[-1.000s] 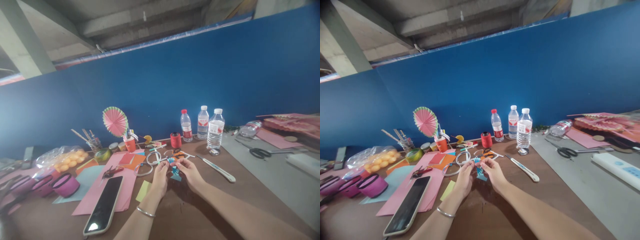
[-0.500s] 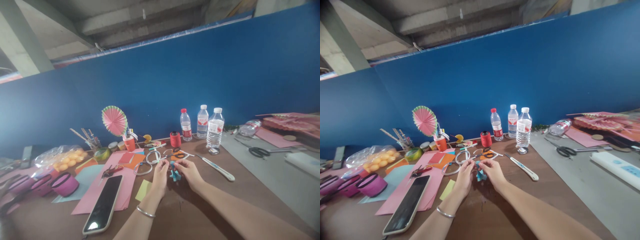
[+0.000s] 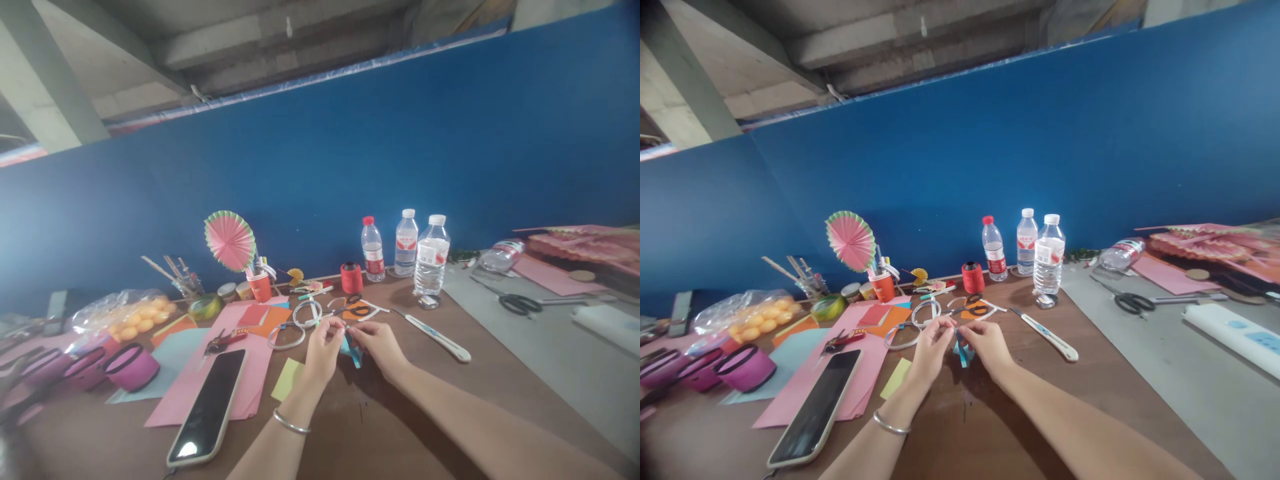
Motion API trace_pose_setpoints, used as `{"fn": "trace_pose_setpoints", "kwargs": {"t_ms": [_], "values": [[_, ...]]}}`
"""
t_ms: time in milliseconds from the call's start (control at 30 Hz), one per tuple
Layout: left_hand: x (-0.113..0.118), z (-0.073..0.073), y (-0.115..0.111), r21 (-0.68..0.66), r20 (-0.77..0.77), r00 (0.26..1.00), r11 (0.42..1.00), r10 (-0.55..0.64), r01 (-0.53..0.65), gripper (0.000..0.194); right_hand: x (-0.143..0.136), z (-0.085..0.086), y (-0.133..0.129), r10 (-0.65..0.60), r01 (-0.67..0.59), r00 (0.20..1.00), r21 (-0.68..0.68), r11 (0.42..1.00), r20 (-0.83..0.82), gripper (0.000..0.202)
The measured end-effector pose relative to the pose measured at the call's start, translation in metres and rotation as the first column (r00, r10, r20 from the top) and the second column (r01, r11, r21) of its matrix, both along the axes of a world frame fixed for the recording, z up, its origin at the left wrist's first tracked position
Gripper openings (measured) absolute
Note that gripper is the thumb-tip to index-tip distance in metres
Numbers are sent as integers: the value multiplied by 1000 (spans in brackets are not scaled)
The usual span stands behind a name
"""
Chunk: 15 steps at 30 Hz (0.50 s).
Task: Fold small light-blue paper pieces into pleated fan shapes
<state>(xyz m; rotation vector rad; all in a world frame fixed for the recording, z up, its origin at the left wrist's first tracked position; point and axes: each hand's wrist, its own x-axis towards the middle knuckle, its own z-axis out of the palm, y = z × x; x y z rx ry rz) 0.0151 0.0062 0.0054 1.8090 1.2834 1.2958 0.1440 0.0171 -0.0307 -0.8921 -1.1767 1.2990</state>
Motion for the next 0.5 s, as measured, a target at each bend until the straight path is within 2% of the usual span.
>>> {"fn": "trace_pose_setpoints", "kwargs": {"t_ms": [300, 500], "values": [[-4, -1, 2, -16, -40, 999, 1000, -26, 26, 10, 1, -3, 0, 6, -52, 974, 196, 979, 228, 30], [-3, 2, 0, -46, -98, 995, 999, -27, 22, 13, -1, -4, -1, 2, -61, 964, 213, 975, 266, 29]]}}
